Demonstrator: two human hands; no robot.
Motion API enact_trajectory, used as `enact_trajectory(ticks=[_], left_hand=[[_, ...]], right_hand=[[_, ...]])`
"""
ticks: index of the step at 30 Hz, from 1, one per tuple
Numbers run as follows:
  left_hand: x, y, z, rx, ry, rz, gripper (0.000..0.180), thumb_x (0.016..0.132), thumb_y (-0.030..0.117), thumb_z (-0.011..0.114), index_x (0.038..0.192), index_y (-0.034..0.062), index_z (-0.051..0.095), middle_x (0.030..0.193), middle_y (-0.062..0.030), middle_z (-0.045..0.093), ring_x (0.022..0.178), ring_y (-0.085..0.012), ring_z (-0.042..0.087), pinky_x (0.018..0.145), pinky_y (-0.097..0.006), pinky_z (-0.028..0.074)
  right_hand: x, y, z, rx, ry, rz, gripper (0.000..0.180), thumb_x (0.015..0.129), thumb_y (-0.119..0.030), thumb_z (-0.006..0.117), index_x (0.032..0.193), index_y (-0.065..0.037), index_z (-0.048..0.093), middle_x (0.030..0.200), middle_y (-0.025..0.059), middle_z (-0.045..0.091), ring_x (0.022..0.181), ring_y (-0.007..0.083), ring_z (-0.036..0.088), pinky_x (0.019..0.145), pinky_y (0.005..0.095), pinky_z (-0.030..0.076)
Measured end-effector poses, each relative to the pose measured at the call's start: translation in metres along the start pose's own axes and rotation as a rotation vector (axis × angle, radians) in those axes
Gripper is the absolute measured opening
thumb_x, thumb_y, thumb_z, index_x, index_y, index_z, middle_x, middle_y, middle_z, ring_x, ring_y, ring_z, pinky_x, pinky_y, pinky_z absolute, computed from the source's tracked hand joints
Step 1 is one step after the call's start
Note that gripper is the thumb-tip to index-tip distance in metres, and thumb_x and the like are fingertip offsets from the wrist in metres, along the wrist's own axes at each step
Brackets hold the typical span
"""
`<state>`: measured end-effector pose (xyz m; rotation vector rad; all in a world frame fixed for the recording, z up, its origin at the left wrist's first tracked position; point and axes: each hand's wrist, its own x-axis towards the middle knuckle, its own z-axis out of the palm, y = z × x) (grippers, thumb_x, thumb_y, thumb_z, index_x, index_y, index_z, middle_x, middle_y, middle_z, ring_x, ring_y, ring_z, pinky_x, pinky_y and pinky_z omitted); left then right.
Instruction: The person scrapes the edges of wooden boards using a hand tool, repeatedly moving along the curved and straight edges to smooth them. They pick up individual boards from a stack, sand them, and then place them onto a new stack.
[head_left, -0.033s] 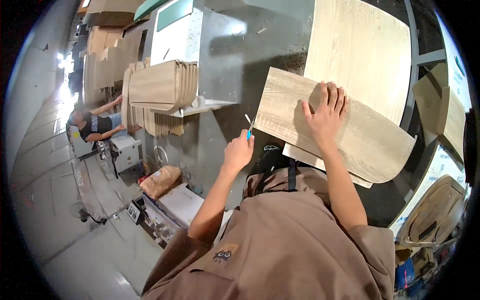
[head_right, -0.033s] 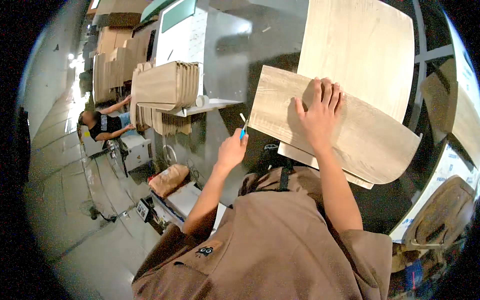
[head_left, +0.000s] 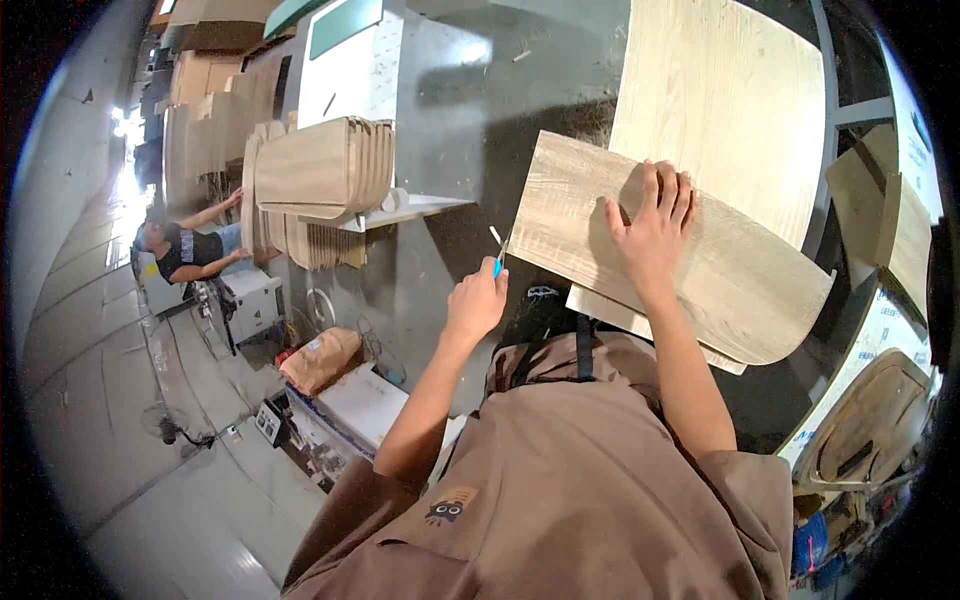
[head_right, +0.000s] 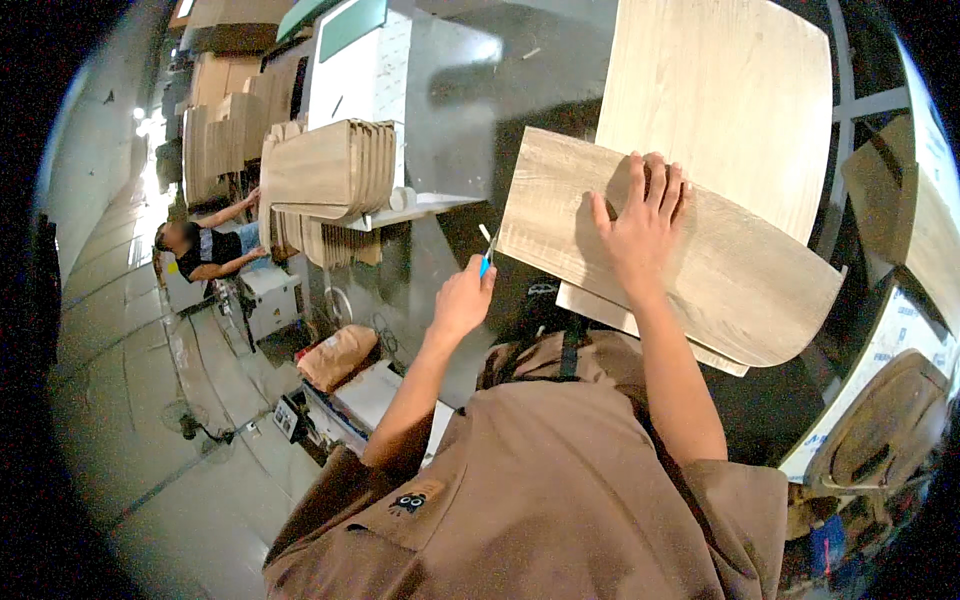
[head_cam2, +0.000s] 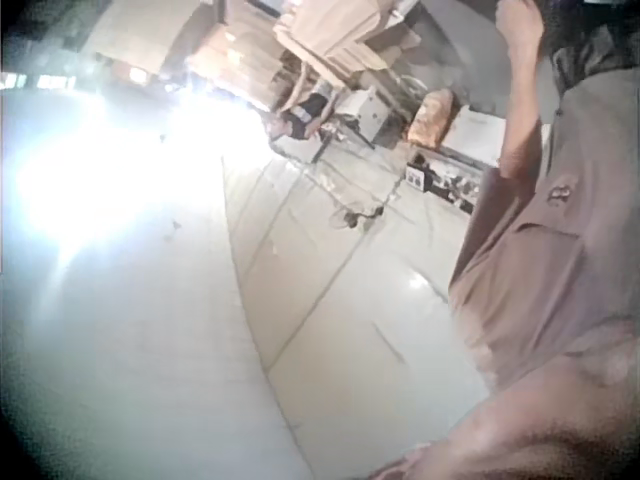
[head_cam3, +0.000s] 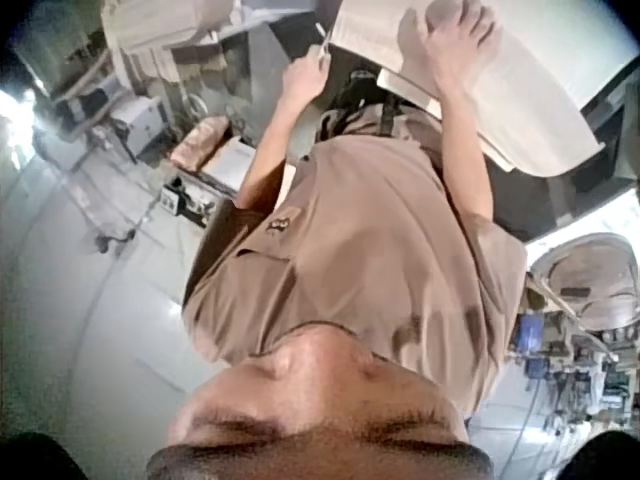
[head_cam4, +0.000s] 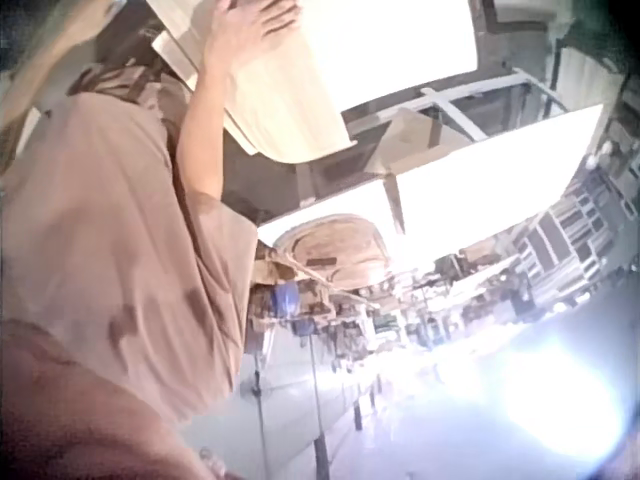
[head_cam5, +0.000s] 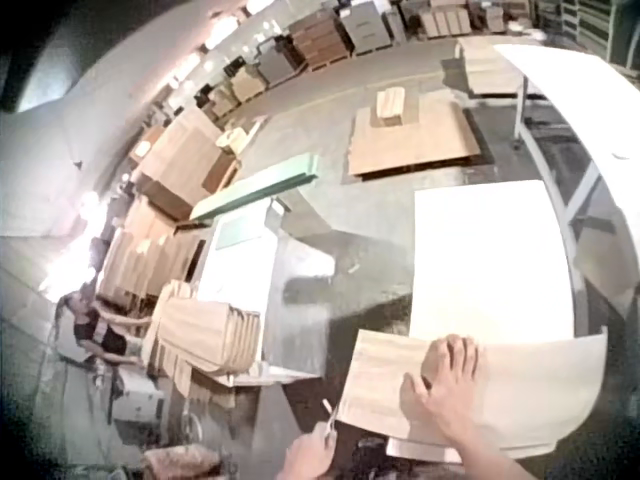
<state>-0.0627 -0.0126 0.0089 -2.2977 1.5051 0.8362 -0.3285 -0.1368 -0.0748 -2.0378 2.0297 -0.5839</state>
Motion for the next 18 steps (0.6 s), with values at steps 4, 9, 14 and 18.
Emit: enact_trajectory(ticks=[4,9,14,18], left_hand=[[0.002,-0.003,-0.004,0.000,-0.030,0.017,0.031,0.117,0.034,0.056,0.122,0.0040,0.058,0.099,-0.0298,0.079,0.096,-0.0555,0.076,0.084,-0.068,0.059],[0.002,0.003,-0.017,-0.001,-0.093,0.013,0.028,0.117,0.031,0.056,0.118,0.0023,0.056,0.098,-0.0299,0.079,0.095,-0.0541,0.076,0.080,-0.067,0.060],[0.007,0.002,-0.018,-0.040,-0.135,0.003,0.026,0.116,0.028,0.057,0.116,0.0020,0.055,0.097,-0.0294,0.078,0.092,-0.0544,0.076,0.078,-0.068,0.059],[0.010,-0.004,-0.015,-0.052,-0.151,0.022,0.025,0.116,0.026,0.057,0.116,0.0019,0.053,0.097,-0.0279,0.078,0.090,-0.0541,0.076,0.076,-0.067,0.059]], right_hand=[[0.004,-0.003,0.002,-0.063,-0.052,0.015,0.082,0.102,-0.066,0.071,0.167,-0.019,0.052,0.172,0.0086,0.045,0.168,0.0339,0.029,0.142,0.0555,0.018],[0.007,-0.006,0.003,-0.098,-0.074,0.028,0.084,0.101,-0.067,0.071,0.168,-0.021,0.051,0.171,0.0071,0.046,0.167,0.0330,0.030,0.142,0.0553,0.018],[0.009,-0.008,0.009,-0.131,-0.053,0.036,0.082,0.101,-0.071,0.069,0.167,-0.025,0.051,0.170,0.0041,0.047,0.166,0.0312,0.032,0.141,0.0555,0.019],[0.008,-0.009,0.013,-0.162,-0.082,0.037,0.081,0.102,-0.070,0.068,0.167,-0.025,0.050,0.169,0.0040,0.047,0.166,0.0314,0.032,0.140,0.0562,0.020]])
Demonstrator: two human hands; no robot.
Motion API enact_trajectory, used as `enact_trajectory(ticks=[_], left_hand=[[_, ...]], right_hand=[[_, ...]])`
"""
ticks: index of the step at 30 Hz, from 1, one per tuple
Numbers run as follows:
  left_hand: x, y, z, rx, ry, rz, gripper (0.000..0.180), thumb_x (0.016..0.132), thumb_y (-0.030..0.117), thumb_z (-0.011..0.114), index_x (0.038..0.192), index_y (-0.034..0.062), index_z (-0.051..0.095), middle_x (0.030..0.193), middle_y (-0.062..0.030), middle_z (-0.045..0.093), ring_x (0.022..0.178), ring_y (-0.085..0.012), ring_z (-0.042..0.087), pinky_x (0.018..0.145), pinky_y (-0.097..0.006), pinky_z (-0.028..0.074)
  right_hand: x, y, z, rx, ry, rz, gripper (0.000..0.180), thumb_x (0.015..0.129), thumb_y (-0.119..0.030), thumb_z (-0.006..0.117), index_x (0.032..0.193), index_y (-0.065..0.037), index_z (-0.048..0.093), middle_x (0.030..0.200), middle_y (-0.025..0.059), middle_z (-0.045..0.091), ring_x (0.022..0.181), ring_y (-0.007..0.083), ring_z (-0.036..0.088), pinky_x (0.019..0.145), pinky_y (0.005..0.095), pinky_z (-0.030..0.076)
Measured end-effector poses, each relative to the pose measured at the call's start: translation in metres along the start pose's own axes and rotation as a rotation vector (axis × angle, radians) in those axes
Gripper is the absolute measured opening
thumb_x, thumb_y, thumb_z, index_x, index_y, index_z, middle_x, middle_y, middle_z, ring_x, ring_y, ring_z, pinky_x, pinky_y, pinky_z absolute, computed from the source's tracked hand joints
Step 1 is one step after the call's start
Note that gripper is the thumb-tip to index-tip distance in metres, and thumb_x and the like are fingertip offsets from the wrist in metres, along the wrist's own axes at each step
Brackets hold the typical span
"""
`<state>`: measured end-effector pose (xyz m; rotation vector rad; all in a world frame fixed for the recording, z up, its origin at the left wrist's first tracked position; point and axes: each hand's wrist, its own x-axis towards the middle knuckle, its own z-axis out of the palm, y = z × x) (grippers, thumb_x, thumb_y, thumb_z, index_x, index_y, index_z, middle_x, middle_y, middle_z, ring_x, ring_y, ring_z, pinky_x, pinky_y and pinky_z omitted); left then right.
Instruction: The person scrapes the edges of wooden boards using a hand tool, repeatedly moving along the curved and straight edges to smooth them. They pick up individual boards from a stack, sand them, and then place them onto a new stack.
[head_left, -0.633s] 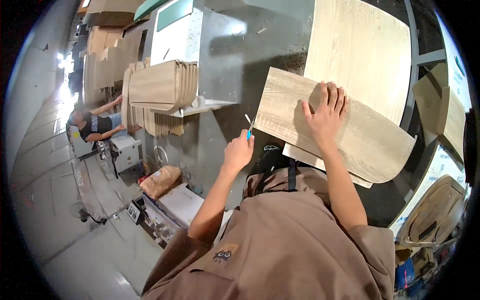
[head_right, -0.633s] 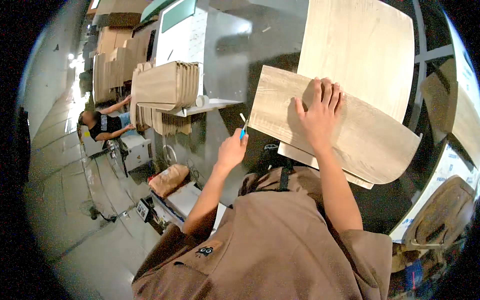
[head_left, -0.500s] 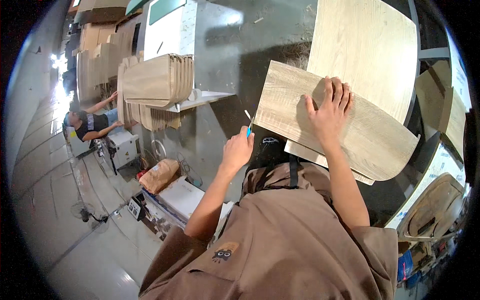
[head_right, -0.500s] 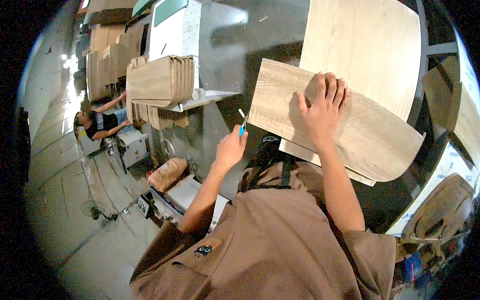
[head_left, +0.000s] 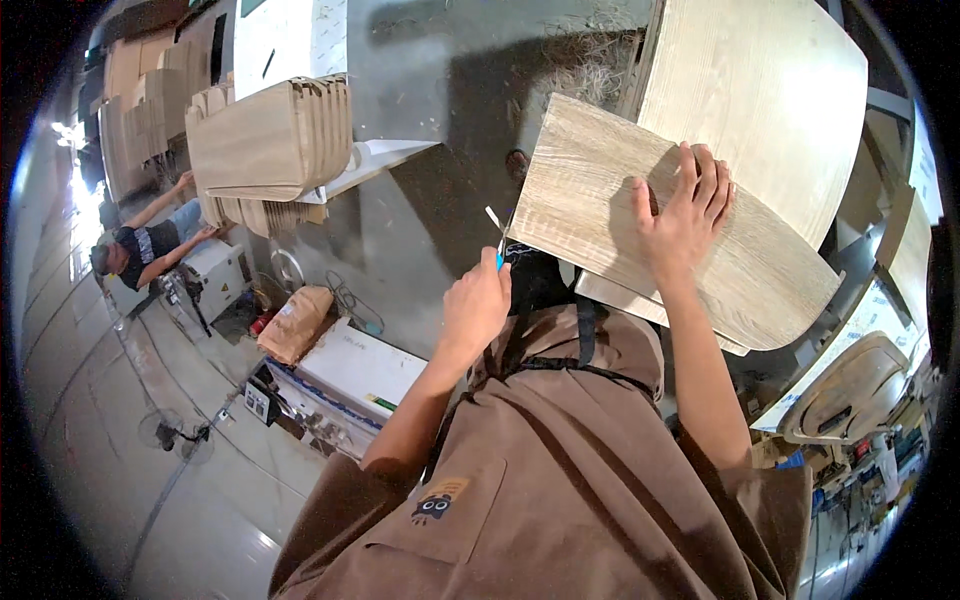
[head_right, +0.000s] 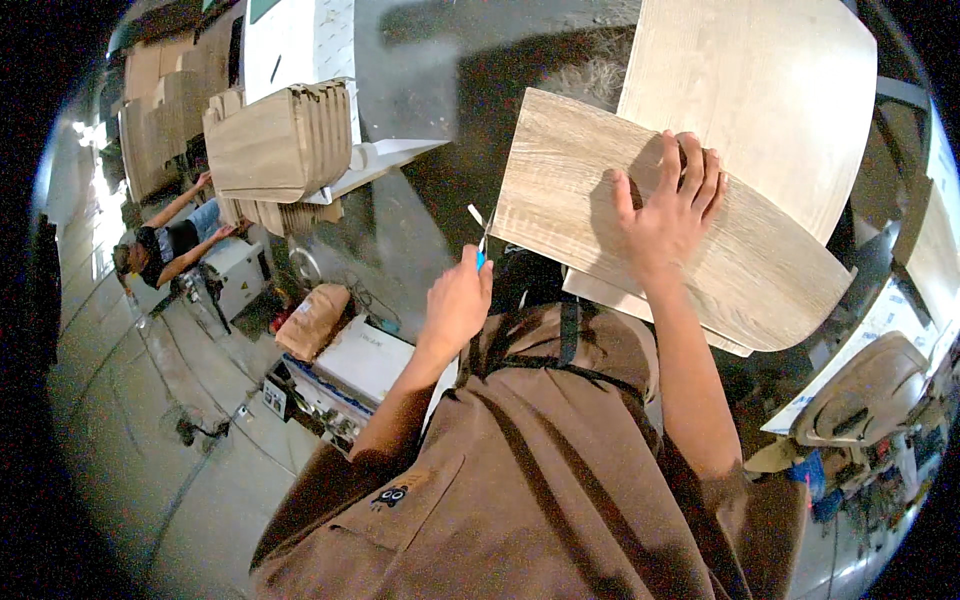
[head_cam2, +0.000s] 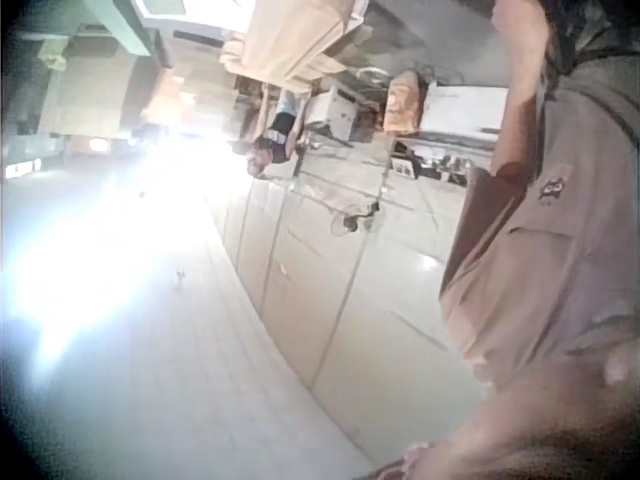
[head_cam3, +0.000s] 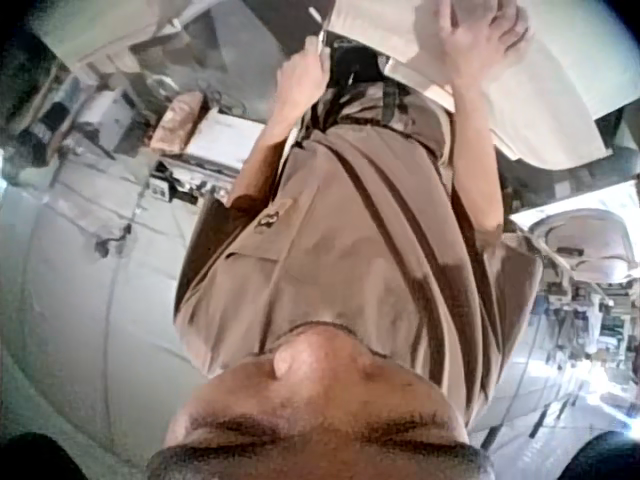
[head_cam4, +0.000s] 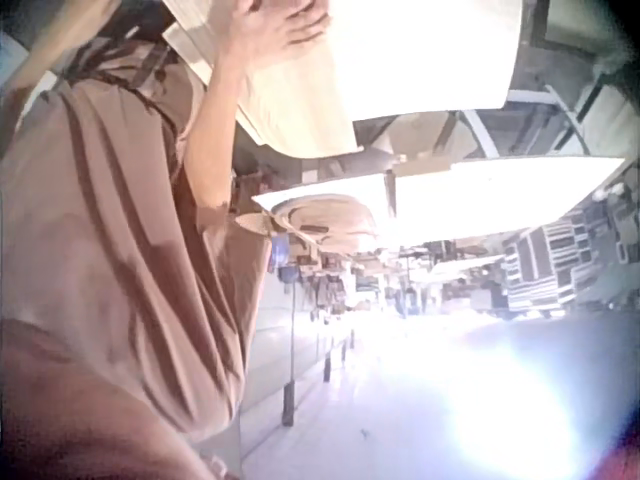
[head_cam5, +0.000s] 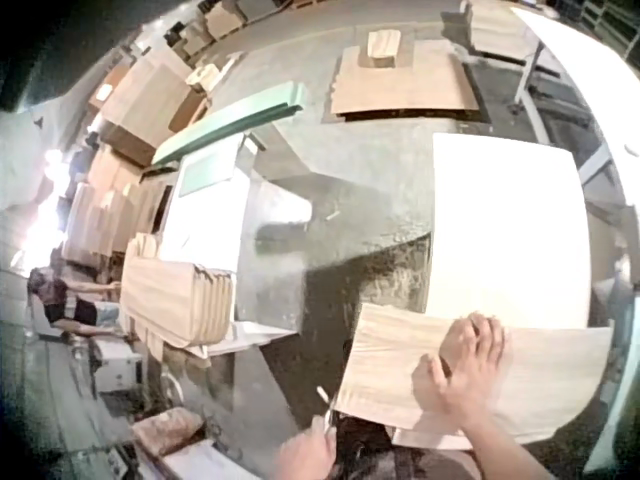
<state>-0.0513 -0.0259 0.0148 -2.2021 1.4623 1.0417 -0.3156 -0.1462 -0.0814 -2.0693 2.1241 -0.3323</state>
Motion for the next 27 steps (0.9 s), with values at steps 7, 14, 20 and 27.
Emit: enact_trajectory(ticks=[7,14,20,27], left_hand=[[0.012,-0.018,0.013,-0.119,-0.019,0.055,0.026,0.119,0.028,0.055,0.120,0.0023,0.052,0.093,-0.0292,0.076,0.090,-0.0553,0.075,0.078,-0.066,0.059],[0.058,-0.077,0.072,-0.260,0.007,0.023,0.022,0.114,0.023,0.063,0.116,0.0018,0.057,0.096,-0.0268,0.077,0.089,-0.0526,0.074,0.076,-0.064,0.057],[0.066,-0.057,0.057,-1.655,-0.105,-0.213,0.028,0.111,0.031,0.078,0.121,0.0069,0.068,0.090,0.0028,0.063,0.071,-0.0063,0.058,0.062,-0.026,0.048],[0.084,-0.061,0.089,-2.081,-0.581,-0.351,0.014,0.112,0.017,0.076,0.114,0.0059,0.067,0.097,-0.0016,0.064,0.072,-0.0146,0.062,0.062,-0.032,0.051]], right_hand=[[-0.001,0.002,0.006,-0.053,-0.008,-0.007,0.080,0.103,-0.069,0.067,0.167,-0.026,0.050,0.171,0.0044,0.046,0.167,0.0319,0.031,0.140,0.0567,0.021],[-0.002,0.000,0.005,-0.090,-0.027,-0.021,0.078,0.105,-0.060,0.070,0.170,-0.023,0.048,0.175,0.0056,0.045,0.168,0.0335,0.032,0.139,0.0557,0.023],[-0.004,0.000,0.011,-0.052,0.001,-0.080,0.074,0.107,-0.049,0.073,0.170,-0.019,0.049,0.173,0.0080,0.047,0.166,0.0354,0.033,0.139,0.0557,0.024],[-0.002,-0.001,0.014,-0.053,0.028,-0.109,0.072,0.110,-0.053,0.067,0.169,-0.016,0.050,0.173,0.0102,0.049,0.165,0.0369,0.036,0.136,0.0569,0.025]])
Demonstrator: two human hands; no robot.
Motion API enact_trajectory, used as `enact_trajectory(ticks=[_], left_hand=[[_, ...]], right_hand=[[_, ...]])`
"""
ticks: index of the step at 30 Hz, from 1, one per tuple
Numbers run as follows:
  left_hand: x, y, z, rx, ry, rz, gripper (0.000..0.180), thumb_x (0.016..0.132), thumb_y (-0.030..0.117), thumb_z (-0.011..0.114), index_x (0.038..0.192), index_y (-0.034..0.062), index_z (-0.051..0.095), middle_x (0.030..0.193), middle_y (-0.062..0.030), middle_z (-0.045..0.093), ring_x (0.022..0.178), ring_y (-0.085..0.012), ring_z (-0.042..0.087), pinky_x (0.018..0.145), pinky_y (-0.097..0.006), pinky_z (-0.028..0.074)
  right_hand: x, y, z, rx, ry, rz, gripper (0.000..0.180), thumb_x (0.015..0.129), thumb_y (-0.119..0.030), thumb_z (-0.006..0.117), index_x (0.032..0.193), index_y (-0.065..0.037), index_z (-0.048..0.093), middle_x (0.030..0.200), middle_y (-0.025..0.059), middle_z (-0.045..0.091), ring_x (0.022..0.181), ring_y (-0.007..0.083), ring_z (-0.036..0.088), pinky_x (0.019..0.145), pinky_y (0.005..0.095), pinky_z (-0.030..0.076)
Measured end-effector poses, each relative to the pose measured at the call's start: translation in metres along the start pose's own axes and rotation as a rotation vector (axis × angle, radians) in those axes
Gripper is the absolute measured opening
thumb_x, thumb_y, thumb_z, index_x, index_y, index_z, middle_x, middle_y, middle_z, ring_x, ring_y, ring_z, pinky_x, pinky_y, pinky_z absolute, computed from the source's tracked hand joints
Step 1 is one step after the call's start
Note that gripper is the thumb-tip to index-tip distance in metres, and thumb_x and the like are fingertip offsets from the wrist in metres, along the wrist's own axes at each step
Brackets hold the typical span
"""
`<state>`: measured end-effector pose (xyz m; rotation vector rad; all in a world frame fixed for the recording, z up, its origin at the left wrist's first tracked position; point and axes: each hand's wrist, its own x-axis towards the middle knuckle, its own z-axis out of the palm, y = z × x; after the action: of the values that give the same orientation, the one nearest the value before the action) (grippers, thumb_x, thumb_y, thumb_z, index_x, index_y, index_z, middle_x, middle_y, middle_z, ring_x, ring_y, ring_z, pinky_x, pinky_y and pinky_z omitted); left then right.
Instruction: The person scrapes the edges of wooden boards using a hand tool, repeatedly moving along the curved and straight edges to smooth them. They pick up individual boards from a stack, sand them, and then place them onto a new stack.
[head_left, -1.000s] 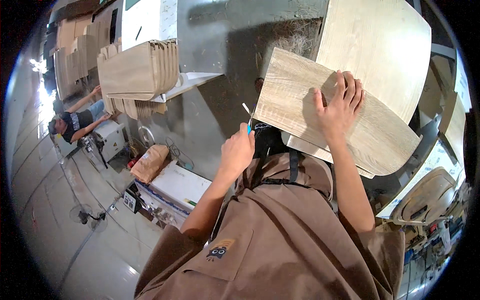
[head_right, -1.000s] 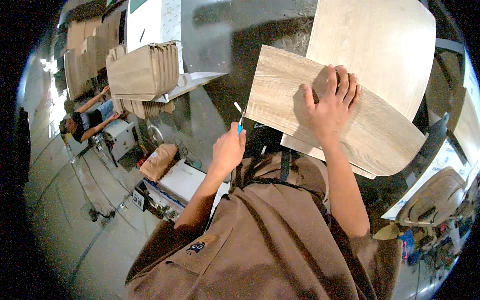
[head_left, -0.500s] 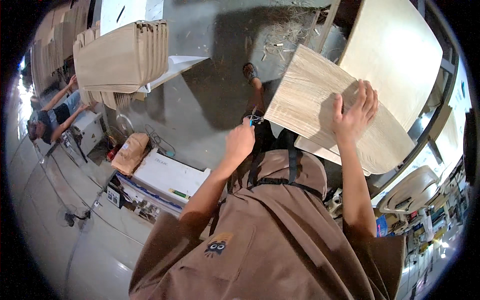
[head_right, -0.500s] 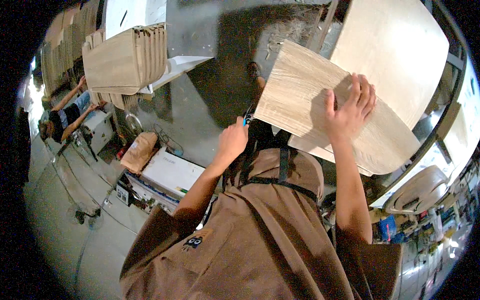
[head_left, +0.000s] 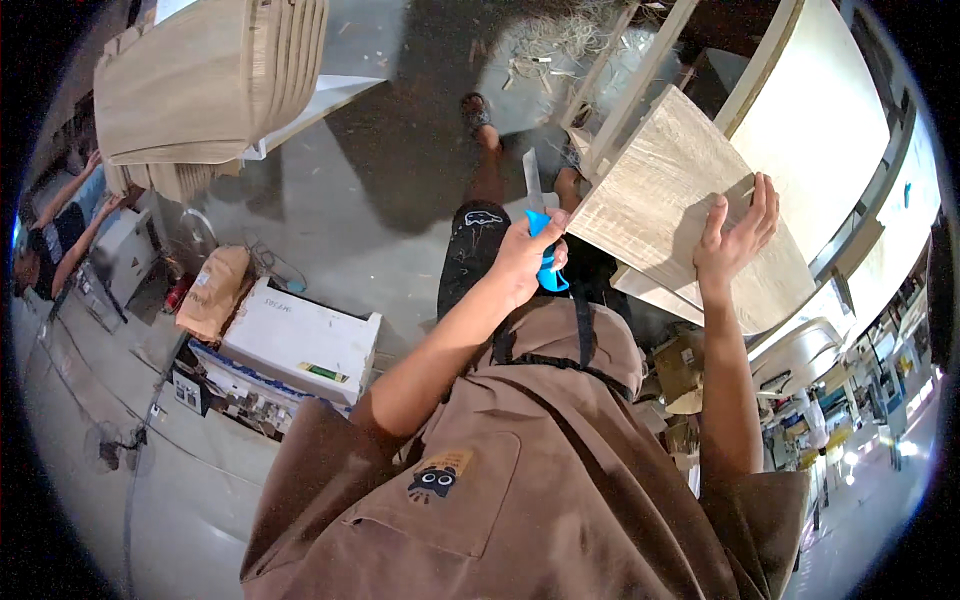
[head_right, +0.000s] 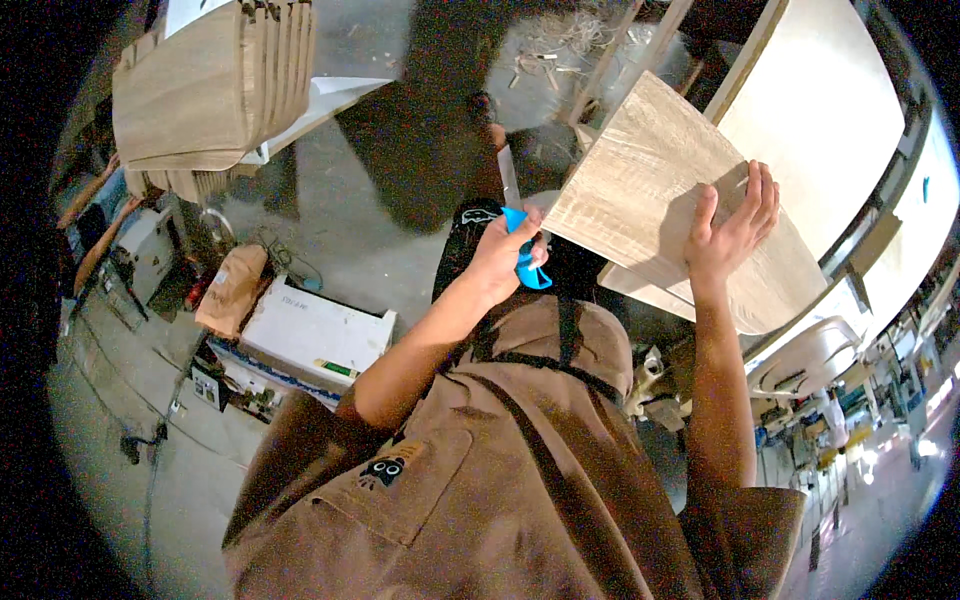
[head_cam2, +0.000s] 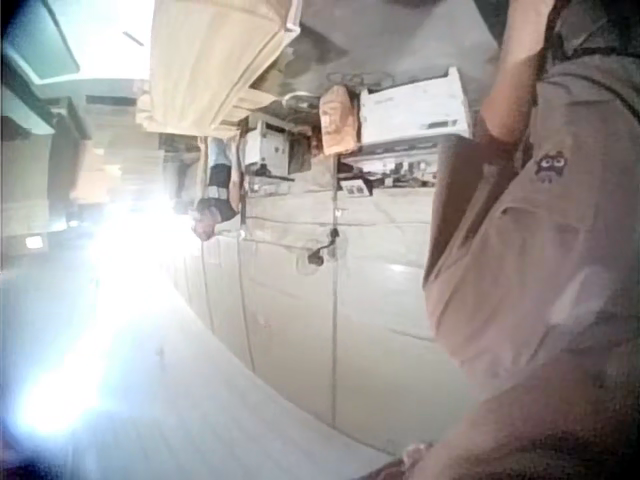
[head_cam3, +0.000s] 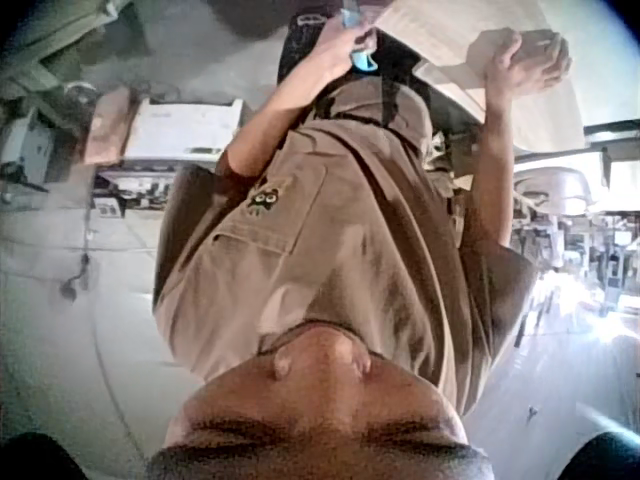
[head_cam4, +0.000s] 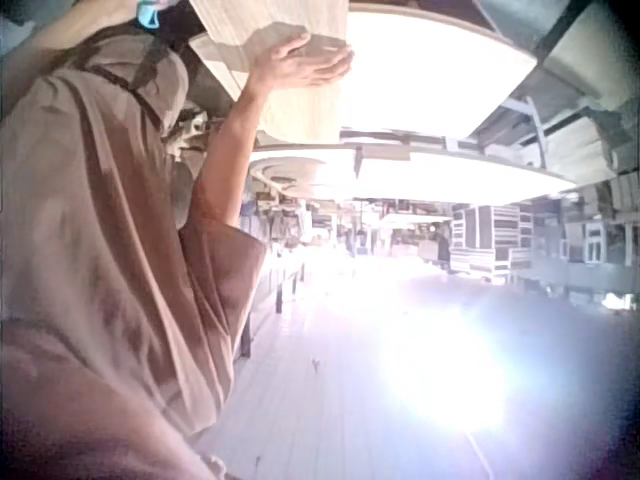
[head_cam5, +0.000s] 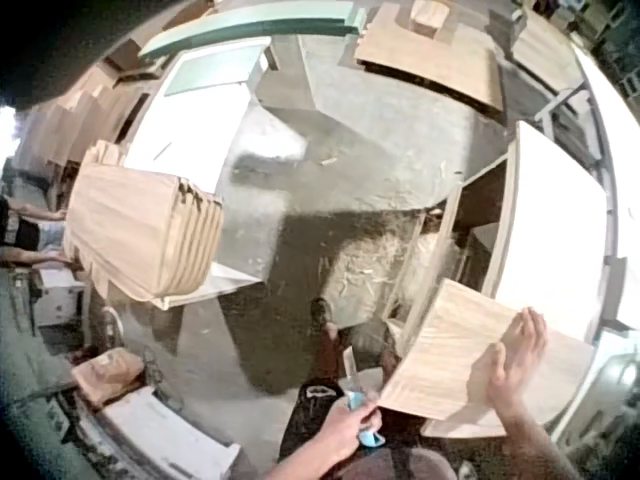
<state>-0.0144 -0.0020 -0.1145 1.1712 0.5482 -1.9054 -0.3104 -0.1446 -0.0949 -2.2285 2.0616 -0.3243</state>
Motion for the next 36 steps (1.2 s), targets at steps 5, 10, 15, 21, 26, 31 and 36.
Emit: enact_trajectory(ticks=[5,10,15,21,26,31,36], left_hand=[[0.005,0.002,-0.001,0.204,0.084,0.073,0.016,0.113,0.018,0.073,0.122,0.0051,0.070,0.100,-0.0025,0.066,0.070,-0.0135,0.061,0.061,-0.031,0.050],[-0.004,-0.004,0.015,0.268,0.157,0.183,0.032,0.110,0.033,0.079,0.125,0.0055,0.073,0.092,0.0006,0.066,0.066,-0.0117,0.062,0.055,-0.029,0.048],[0.000,-0.033,0.014,0.163,0.102,0.278,0.032,0.111,0.036,0.078,0.123,0.0060,0.073,0.088,0.0011,0.064,0.066,-0.0107,0.061,0.053,-0.028,0.047],[0.009,-0.037,-0.003,0.633,0.164,0.693,0.040,0.114,0.041,0.073,0.129,0.0038,0.073,0.077,0.0014,0.064,0.068,-0.0102,0.061,0.061,-0.033,0.048],[0.005,-0.039,-0.001,0.863,0.410,1.002,0.031,0.113,0.030,0.074,0.132,0.0060,0.075,0.077,-0.0022,0.069,0.065,-0.0115,0.066,0.062,-0.033,0.053],[0.026,-0.049,0.023,0.834,0.426,1.102,0.032,0.107,0.039,0.079,0.122,0.0110,0.081,0.079,-0.0090,0.074,0.068,-0.0200,0.072,0.068,-0.039,0.056],[0.025,-0.047,0.007,0.888,0.544,1.284,0.033,0.104,0.040,0.081,0.123,0.0122,0.080,0.083,-0.0101,0.077,0.070,-0.0214,0.075,0.072,-0.041,0.059]], right_hand=[[0.000,0.002,-0.004,0.003,0.011,-0.008,0.067,0.114,-0.050,0.061,0.168,-0.012,0.051,0.172,0.0147,0.050,0.163,0.0383,0.038,0.135,0.0566,0.025],[0.004,0.006,0.003,-0.001,0.047,-0.076,0.068,0.111,-0.048,0.067,0.168,-0.013,0.053,0.169,0.0115,0.056,0.160,0.0379,0.044,0.135,0.0564,0.030],[-0.005,0.017,0.002,-0.072,0.081,-0.089,0.067,0.112,-0.045,0.067,0.170,-0.015,0.052,0.171,0.0111,0.055,0.161,0.0356,0.045,0.136,0.0543,0.030],[-0.014,0.006,-0.007,-0.055,0.022,-0.002,0.069,0.113,-0.047,0.066,0.171,-0.015,0.049,0.176,0.0103,0.049,0.164,0.0348,0.041,0.137,0.0526,0.028],[-0.026,0.064,-0.012,0.405,0.016,-0.029,0.077,0.108,-0.046,0.071,0.169,-0.005,0.050,0.178,0.0194,0.042,0.164,0.0395,0.039,0.136,0.0540,0.031],[-0.088,0.275,-0.004,-0.060,0.349,0.295,0.084,0.101,-0.046,0.078,0.169,-0.005,0.051,0.171,0.0240,0.050,0.163,0.0413,0.041,0.132,0.0540,0.036],[-0.155,0.230,-0.150,0.020,0.189,0.661,0.092,0.107,-0.065,0.068,0.150,0.015,0.055,0.155,0.0366,0.057,0.141,0.0468,0.061,0.121,0.0534,0.051]])
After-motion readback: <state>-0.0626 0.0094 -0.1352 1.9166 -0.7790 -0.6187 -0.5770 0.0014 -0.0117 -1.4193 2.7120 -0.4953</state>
